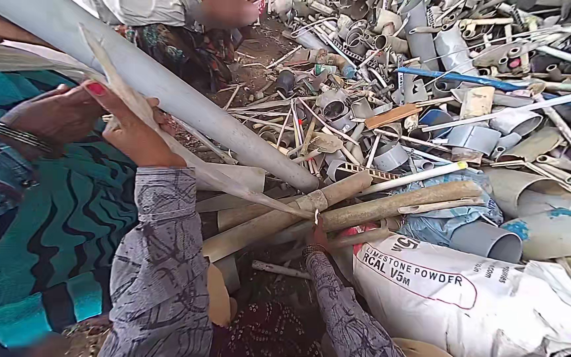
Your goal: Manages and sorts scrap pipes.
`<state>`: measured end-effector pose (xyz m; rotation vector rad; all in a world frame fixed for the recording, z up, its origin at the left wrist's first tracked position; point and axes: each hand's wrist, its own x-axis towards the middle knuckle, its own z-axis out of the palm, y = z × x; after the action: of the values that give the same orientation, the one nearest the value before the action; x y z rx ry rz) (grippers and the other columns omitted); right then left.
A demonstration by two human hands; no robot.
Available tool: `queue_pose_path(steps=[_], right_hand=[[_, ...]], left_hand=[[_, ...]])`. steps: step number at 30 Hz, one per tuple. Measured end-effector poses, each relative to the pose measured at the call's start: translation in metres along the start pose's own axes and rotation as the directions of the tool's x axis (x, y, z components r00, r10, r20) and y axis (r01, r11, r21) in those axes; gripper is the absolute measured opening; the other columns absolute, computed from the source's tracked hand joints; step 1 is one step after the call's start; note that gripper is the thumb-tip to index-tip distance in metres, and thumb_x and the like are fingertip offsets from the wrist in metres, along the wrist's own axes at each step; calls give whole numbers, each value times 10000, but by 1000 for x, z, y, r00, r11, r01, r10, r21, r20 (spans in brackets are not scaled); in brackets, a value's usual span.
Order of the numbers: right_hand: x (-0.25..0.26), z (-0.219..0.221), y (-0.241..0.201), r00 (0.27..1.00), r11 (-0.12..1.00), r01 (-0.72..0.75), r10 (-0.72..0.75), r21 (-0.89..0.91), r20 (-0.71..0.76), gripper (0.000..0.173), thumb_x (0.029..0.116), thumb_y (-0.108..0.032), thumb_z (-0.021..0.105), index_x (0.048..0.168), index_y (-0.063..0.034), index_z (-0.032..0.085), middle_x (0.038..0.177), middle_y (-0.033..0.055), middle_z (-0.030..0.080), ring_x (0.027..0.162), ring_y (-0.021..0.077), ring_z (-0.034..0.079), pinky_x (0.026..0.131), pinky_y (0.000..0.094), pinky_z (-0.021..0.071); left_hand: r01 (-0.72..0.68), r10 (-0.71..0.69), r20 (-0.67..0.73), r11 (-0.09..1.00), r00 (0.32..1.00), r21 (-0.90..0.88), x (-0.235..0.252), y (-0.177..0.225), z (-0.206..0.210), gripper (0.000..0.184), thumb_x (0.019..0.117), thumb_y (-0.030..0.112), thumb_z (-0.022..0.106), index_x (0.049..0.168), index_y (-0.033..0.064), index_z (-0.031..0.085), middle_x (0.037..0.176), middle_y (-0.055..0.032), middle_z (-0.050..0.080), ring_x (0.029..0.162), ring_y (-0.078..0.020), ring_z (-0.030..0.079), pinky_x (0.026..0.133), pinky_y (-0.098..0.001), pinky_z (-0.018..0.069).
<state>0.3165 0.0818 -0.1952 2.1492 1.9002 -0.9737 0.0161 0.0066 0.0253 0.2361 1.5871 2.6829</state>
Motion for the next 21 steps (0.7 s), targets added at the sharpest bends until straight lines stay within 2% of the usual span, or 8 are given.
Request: queue_pose_path(steps=[1,3,7,9,12,14,17,21], right_hand=[[7,1,10,999,999,-46,46,-4,2,597,1082,-134,459,1635,-159,234,1288,261,662,1189,424,650,1013,551,483],[2,-5,3,998,998,-39,41,-41,40,605,1084,-130,451,1639,-155,210,1312,262,649,1212,421,639,1028,547,480],[-28,2,-20,981,981,191,-190,-36,20,506,1114,-143,351,1616,-102,295,1191,268,702,1108,440,683,984,564,494],[-12,2,-5,993,993,114,-114,-19,13,505,1120,-168,353,1617,-108,287,1235,272,683,1153,445,663,1002,570,486],[10,-4,14,999,999,-31,31,20,15,573,1095,-167,441,1631,-141,242,1309,266,650,1219,424,633,1038,549,468],[-5,-6,2,997,999,52,-52,-14,50,547,1112,-169,389,1633,-126,231,1291,281,652,1201,439,639,1039,556,469],[-19,10,-2,985,984,170,-168,59,-35,495,1112,-133,372,1598,-59,320,1148,299,703,1076,466,688,974,575,496],[4,9,10,997,985,-47,56,164,-49,556,1084,-128,462,1612,-105,287,1268,278,663,1172,430,654,1010,548,483]], left_hand=[[1,-1,6,1000,1000,7,-2,2,1,481,1135,373,237,912,124,582,624,74,597,471,-24,529,454,-201,454],[-16,16,34,1000,999,12,-3,2,6,474,1138,351,241,907,120,586,621,79,602,457,-17,522,446,-194,456],[-36,35,24,999,999,22,-1,-1,5,463,1139,332,253,915,116,595,639,74,637,462,-18,548,439,-195,463],[-10,10,0,999,1000,31,-2,1,2,463,1137,364,244,939,119,583,648,69,632,467,-25,550,441,-201,464],[-8,8,2,999,1000,44,2,-2,-2,460,1133,389,253,967,121,588,669,64,639,482,-31,552,453,-206,466],[6,-7,23,999,1000,36,4,-4,1,443,1132,389,269,966,126,584,672,69,630,478,-23,537,448,-196,456],[19,-21,40,999,999,43,6,-7,-1,454,1134,380,255,951,127,584,651,83,608,458,-18,522,441,-187,454],[2,-4,45,998,999,57,5,-4,-3,456,1136,374,243,965,118,580,670,75,638,457,-21,533,444,-194,457]])
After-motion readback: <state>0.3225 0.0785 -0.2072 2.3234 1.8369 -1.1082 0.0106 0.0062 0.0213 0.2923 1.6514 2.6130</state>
